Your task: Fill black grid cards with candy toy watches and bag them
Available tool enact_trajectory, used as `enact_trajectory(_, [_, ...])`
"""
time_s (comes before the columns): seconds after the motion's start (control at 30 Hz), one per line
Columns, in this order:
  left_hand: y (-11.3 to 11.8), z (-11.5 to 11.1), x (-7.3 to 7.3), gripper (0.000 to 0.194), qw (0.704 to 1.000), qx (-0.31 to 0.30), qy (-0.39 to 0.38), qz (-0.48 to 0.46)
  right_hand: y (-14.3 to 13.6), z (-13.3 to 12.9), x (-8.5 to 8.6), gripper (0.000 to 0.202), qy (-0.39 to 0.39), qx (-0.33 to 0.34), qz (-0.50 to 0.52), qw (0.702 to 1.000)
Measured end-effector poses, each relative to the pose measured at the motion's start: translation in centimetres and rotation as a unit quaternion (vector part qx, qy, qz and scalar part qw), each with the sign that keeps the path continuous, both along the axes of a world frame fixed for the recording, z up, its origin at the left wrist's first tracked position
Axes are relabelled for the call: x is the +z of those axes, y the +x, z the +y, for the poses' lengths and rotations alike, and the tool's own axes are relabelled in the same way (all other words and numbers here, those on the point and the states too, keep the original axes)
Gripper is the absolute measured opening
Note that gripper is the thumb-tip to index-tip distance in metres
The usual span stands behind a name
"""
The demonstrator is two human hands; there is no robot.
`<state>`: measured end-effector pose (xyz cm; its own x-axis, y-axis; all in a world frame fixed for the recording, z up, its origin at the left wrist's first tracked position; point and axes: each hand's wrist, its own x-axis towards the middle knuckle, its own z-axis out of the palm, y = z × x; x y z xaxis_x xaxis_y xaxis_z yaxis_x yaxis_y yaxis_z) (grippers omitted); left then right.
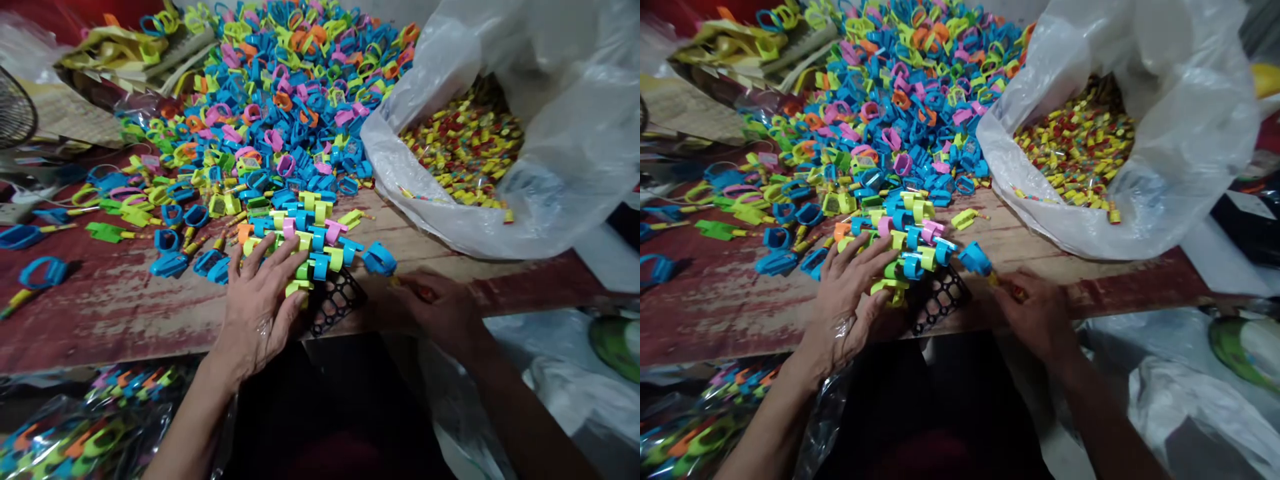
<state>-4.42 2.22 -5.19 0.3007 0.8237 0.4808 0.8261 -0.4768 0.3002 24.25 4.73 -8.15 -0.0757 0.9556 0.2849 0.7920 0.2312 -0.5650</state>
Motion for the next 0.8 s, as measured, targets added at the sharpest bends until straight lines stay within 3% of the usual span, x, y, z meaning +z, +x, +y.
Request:
enact_trajectory(0.1, [-0.1, 0.0, -0.3, 0.04, 1.0, 0.0, 0.003, -0.016, -3.1, -2.0, 0.5, 0.02, -0.025, 0.076, 0.092, 0.993])
enact_trajectory(0.2, [-0.1, 0.0, -0.4, 0.039, 1.0, -0.004, 0.014, -0.023, -6.4, -2.6, 0.0, 0.02, -0.018, 0.15, 0.079, 0.985])
enact_trajectory(0.33, [-0.2, 0.0, -0.4, 0.04, 1.0, -0.012, 0.011, -0.021, -9.0, -1.6, -1.7, 0.019, -0.015, 0.171, 0.049, 0.984])
enact_trajectory(0.57, [-0.2, -0.1, -0.3, 0.039, 1.0, -0.015, 0.001, -0.027, -9.5, -1.2, -2.5, 0.02, 0.016, 0.163, -0.058, 0.985])
enact_trajectory(0.8, [0.2, -0.7, 0.5, 0.044, 0.999, -0.012, -0.018, -0.037, -9.9, -0.9, -2.4, 0.02, 0.08, 0.185, -0.035, 0.979])
